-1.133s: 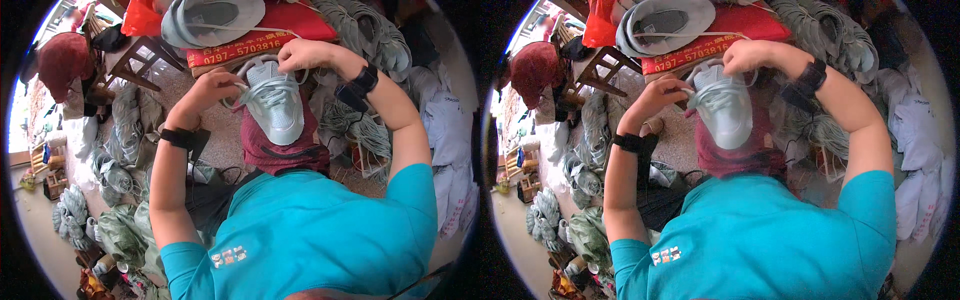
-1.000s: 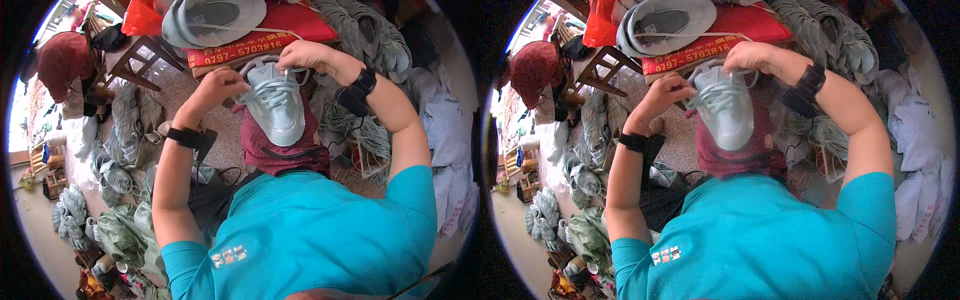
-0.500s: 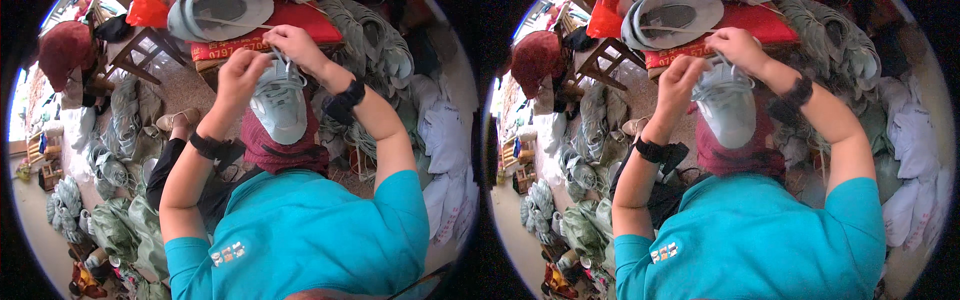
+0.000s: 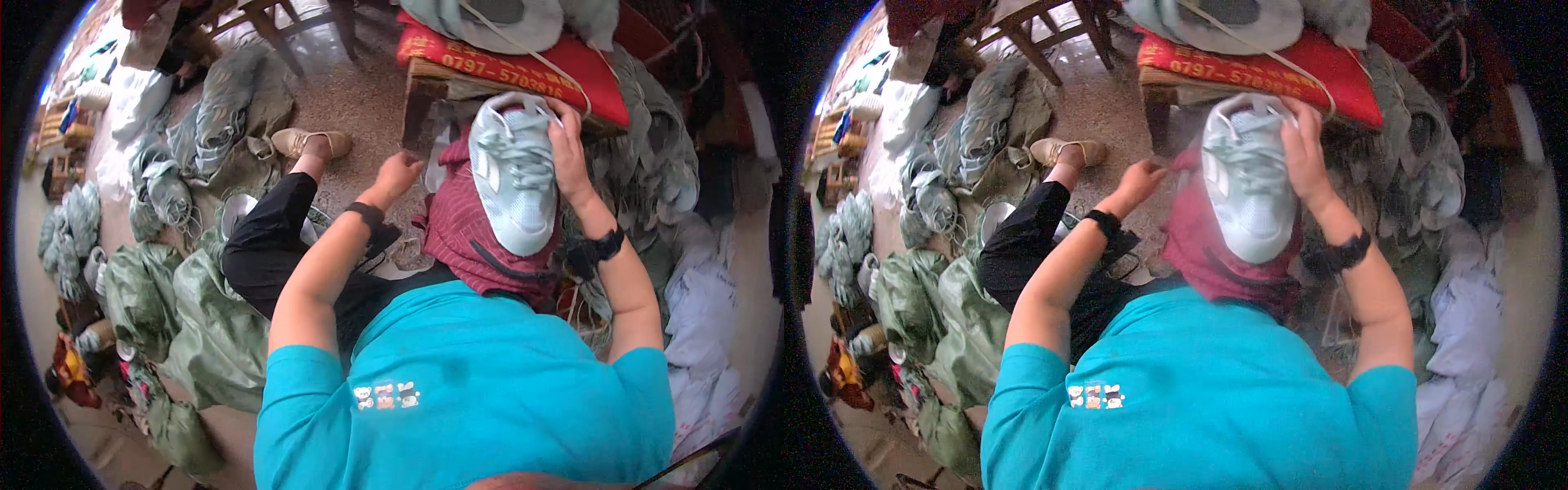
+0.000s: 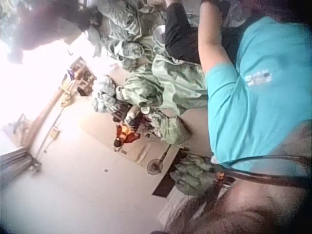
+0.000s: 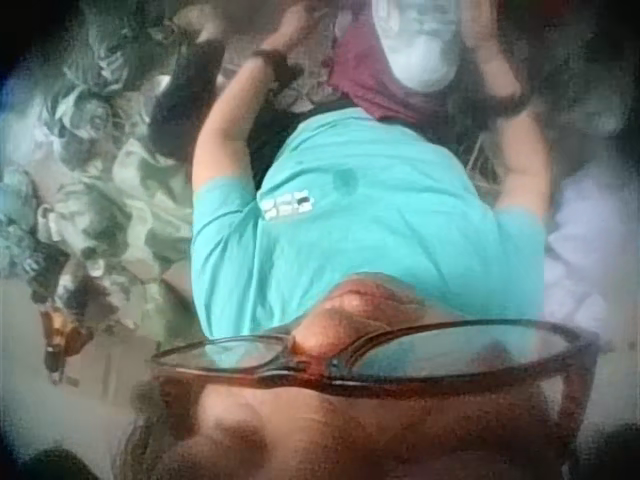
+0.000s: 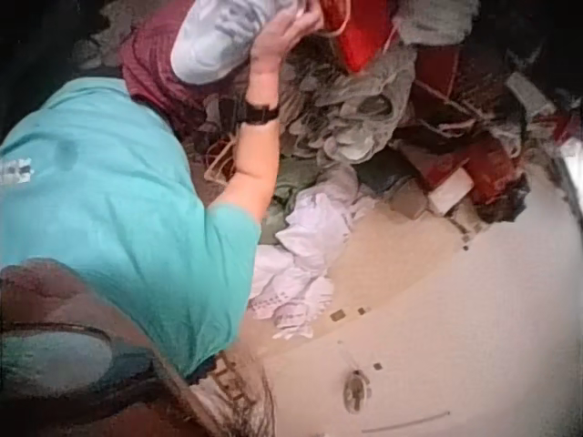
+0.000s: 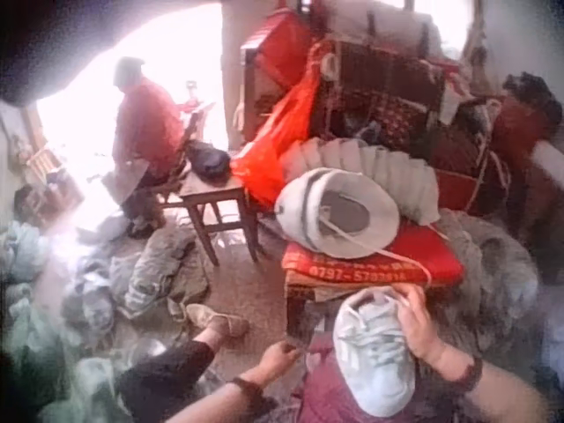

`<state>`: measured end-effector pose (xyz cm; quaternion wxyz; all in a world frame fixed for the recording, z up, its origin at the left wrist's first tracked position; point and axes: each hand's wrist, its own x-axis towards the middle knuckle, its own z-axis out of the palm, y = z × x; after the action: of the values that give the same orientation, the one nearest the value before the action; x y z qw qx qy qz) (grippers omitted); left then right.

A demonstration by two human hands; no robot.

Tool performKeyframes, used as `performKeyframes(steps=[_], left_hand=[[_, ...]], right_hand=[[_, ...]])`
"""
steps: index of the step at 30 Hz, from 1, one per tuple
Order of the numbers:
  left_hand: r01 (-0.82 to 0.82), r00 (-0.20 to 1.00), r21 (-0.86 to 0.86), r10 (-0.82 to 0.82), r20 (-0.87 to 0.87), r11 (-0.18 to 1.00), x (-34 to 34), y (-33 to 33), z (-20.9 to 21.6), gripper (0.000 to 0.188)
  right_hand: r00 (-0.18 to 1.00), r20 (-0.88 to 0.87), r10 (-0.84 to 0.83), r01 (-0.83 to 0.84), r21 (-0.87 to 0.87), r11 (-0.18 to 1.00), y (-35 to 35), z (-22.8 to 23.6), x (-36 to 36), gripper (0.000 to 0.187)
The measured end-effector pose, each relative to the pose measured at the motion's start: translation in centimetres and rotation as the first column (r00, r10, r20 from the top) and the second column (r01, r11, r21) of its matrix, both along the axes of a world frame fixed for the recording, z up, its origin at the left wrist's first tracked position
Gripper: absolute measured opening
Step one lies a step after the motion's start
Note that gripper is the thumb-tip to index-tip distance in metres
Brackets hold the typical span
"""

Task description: The person threads a white shoelace through the eyelets of a light-colored sneaker, pulling the lace tight and adjusting the loops. The person works on a single shoe held in their hands while sitting on the floor.

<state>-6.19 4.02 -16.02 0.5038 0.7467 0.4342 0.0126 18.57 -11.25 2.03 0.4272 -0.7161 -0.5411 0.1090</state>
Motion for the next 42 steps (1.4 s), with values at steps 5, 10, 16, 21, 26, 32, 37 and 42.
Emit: performKeyframes(steps=[5,10,16,21,26,32,37,42], left_hand=[[0.174,0.973,0.173,-0.197,0.125,0.969,3.6,-0.6,-8.5,0.045],[0.398,0.863,-0.165,-0.307,0.402,0.903,4.5,-1.9,-13.2,0.05],[0.29,0.957,-0.276,-0.278,0.082,0.916,5.7,-3.2,-8.4,0.043],[0.359,0.931,0.14,-0.343,-0.126,0.923,3.8,-0.3,-13.8,0.036],[0.335,0.936,0.128,-0.345,0.071,0.934,-2.3,3.6,0.0,0.035],[0.288,0.943,-0.092,-0.299,-0.144,0.953,-8.4,6.2,14.1,0.054],[0.456,0.842,-0.162,-0.483,-0.24,0.875,-11.5,6.0,19.7,0.069],[0.539,0.816,-0.288,-0.576,-0.054,0.791,-9.7,3.4,28.8,0.077]], right_hand=[[0.998,-0.037,0.055,-0.056,-0.012,0.998,0.3,2.3,-2.0,0.043],[0.974,-0.214,0.072,-0.074,-0.001,0.997,-0.7,2.8,-2.7,0.047],[0.935,-0.355,0.013,-0.001,0.032,0.999,-3.5,2.7,-2.4,0.051],[0.888,-0.46,0.011,0.007,0.038,0.999,-3.6,3.1,-1.3,0.051],[0.929,-0.37,-0.031,0.06,0.067,0.996,-4.3,2.2,-0.9,0.048],[0.998,-0.059,-0.008,0.011,0.05,0.999,-0.8,2.3,-2.4,0.044],[0.938,0.344,0.034,-0.072,0.096,0.993,2.3,5.4,-5.0,0.042],[0.826,0.177,0.535,-0.556,0.097,0.826,3.0,9.4,-9.9,0.056]])
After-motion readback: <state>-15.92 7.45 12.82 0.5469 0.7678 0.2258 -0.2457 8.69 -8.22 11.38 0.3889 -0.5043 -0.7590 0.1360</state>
